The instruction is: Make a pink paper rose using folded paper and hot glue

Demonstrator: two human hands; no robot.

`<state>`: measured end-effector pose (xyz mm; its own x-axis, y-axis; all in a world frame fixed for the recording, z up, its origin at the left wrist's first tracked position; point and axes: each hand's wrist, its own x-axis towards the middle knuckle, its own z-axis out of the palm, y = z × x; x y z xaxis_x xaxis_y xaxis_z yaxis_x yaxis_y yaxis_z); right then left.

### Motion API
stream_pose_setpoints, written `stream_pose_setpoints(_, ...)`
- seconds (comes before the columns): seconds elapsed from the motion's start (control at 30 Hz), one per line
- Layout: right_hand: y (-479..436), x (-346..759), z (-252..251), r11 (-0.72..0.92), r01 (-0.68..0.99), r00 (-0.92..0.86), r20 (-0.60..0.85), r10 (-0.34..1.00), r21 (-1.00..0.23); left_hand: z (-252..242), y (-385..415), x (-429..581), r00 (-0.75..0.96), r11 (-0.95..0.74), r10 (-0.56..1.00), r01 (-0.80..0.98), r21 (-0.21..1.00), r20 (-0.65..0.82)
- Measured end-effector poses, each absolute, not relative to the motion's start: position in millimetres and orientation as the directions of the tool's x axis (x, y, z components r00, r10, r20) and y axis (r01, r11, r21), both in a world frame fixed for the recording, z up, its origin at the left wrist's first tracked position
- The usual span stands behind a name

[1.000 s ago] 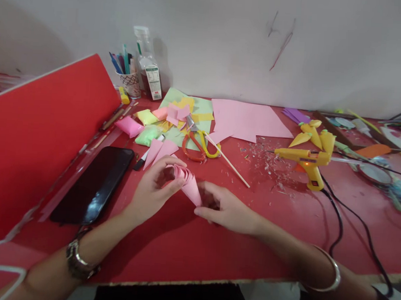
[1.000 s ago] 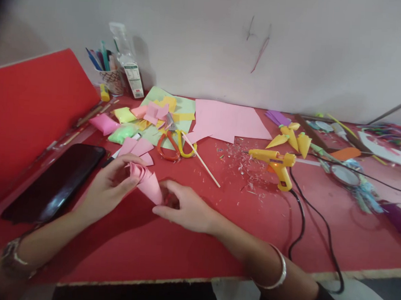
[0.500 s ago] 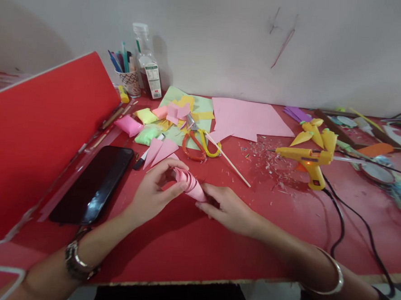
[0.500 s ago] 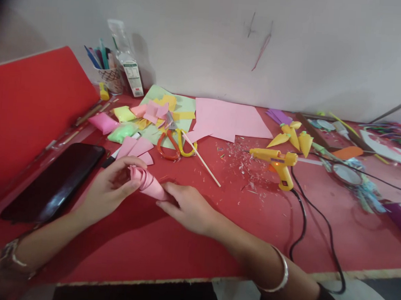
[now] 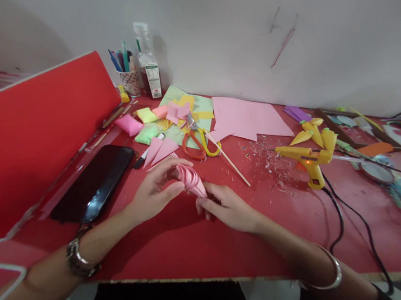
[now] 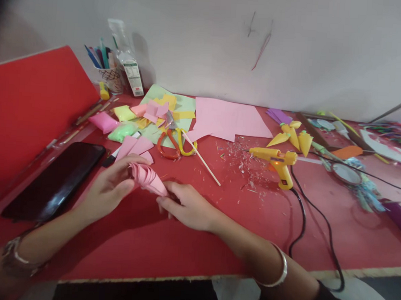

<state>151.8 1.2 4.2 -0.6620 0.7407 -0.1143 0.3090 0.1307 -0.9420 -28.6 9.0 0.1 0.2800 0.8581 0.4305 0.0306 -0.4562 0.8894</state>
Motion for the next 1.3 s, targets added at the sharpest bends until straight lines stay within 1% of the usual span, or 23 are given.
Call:
stream_pose_setpoints(0.1,2,153,4,0.107,0.274,-0.687,-0.117,0.717,-0.956,-1,9,-29,0.241,-0.49,0.852,0.054,0.87,0.465)
stream_pose_setpoints(0.2,3,153,3,0.125,0.27,-0.698,-0.105,0.708,-0.955,-1,10,-30,0.166,-0.561,0.827,0.164,0.812,0.537)
stream_pose_setpoints(0.27,4,154,3,0.125,0.271,-0.701,-0.107,0.705,-0.954,0,11,-31,0.174,-0.596,0.802,0.264,0.758,0.571)
stream_pose_setpoints(0.33,5,154,2,0.116,0.269,-0.705,-0.114,0.7,-0.956,1,11,-31,0.21,-0.608,0.793,0.339,0.718,0.572)
stream_pose_setpoints(0.43,5,154,2,0.113,0.268,-0.713,-0.119,0.691,-0.957,2,11,-31,0.227,-0.597,0.801,0.361,0.716,0.554)
stream_pose_setpoints(0.63,3,155,4,0.053,0.225,-0.717,-0.128,0.685,-0.973,5,9,-30,0.193,-0.519,0.855,0.297,0.802,0.482)
stream_pose_setpoints(0.87,7,156,4,-0.141,0.098,-0.796,-0.162,0.583,-0.985,6,10,-30,0.139,-0.432,0.901,0.216,0.875,0.411)
stream_pose_setpoints(1.0,7,156,4,-0.248,0.019,-0.795,-0.165,0.584,-0.969,2,12,-30,0.13,-0.328,0.94,0.083,0.941,0.316)
stream_pose_setpoints(1.07,7,156,5,-0.335,-0.02,-0.784,-0.193,0.59,-0.942,0,14,-29,0.179,-0.239,0.955,-0.012,0.971,0.237)
stream_pose_setpoints(1.17,8,156,6,-0.425,-0.069,-0.762,-0.227,0.607,-0.902,-4,15,-27,0.319,-0.085,0.941,-0.105,0.991,0.114)
stream_pose_setpoints(1.23,9,155,6,-0.424,-0.086,-0.748,-0.223,0.625,-0.902,-5,15,-26,0.399,-0.015,0.915,-0.123,0.992,0.063)
stream_pose_setpoints(1.3,8,154,4,-0.37,-0.064,-0.739,-0.205,0.642,-0.927,-6,14,-25,0.444,0.007,0.895,-0.108,0.994,0.041)
